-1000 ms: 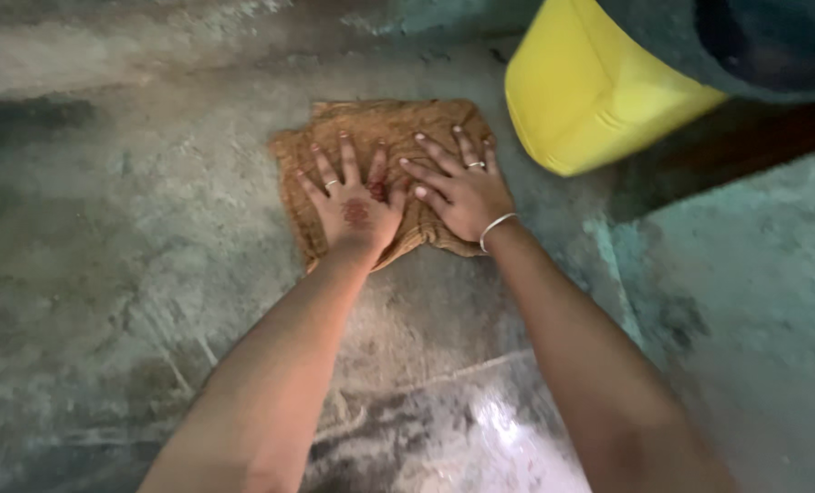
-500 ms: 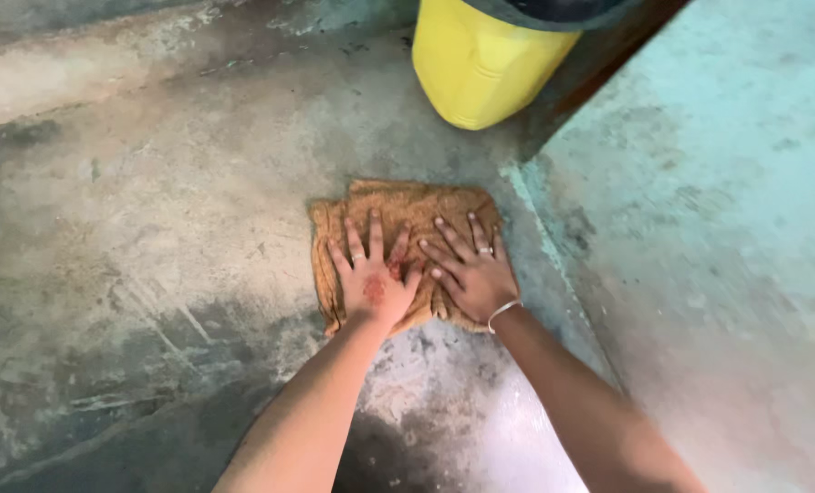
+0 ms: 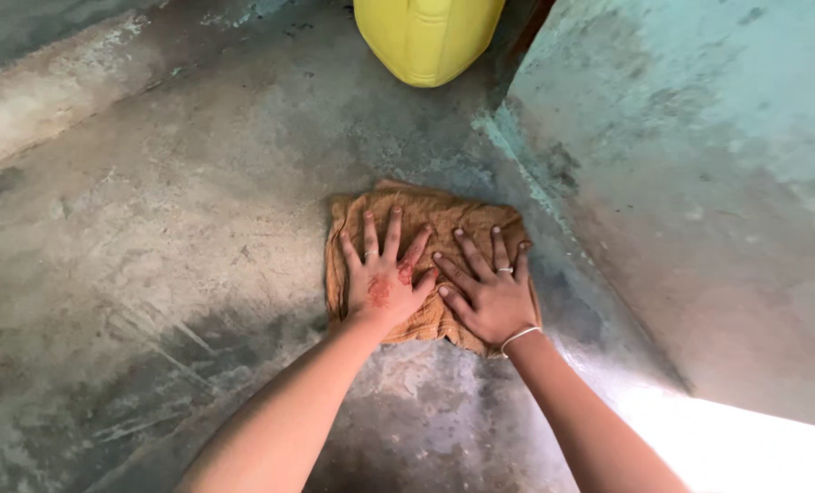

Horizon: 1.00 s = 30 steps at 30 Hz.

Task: The person wipes the floor with a cloth while moving various buckets and containers aside.

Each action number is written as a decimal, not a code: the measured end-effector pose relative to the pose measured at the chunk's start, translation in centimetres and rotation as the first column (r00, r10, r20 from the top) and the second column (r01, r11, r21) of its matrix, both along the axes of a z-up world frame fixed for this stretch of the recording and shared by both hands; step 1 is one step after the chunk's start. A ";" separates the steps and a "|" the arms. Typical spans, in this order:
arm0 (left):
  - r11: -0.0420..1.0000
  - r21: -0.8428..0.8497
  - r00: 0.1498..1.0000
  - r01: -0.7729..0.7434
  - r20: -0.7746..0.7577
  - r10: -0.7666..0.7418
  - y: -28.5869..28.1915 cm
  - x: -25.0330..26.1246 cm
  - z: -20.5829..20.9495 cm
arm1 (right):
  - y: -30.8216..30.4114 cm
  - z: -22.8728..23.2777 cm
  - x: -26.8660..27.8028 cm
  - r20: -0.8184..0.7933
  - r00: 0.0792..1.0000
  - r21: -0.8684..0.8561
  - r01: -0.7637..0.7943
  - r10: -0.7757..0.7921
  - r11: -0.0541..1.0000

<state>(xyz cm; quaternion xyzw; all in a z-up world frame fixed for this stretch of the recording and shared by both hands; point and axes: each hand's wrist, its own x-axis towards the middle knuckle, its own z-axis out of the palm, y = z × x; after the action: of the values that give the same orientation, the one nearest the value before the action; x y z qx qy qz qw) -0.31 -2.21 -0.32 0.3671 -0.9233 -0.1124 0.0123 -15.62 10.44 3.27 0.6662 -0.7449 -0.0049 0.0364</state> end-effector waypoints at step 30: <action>0.998 -0.045 0.997 -0.043 0.069 0.046 -5.7 -3.5 0.3 | -5.7 -1.1 -3.1 0.037 0.997 -0.014 0.064 -0.064 0.998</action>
<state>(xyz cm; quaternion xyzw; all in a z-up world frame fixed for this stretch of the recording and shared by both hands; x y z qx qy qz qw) -3.79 -7.90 -0.01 0.3910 -0.9169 -0.0790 -0.0094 -18.67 4.70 2.15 0.6416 -0.7664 0.0118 0.0278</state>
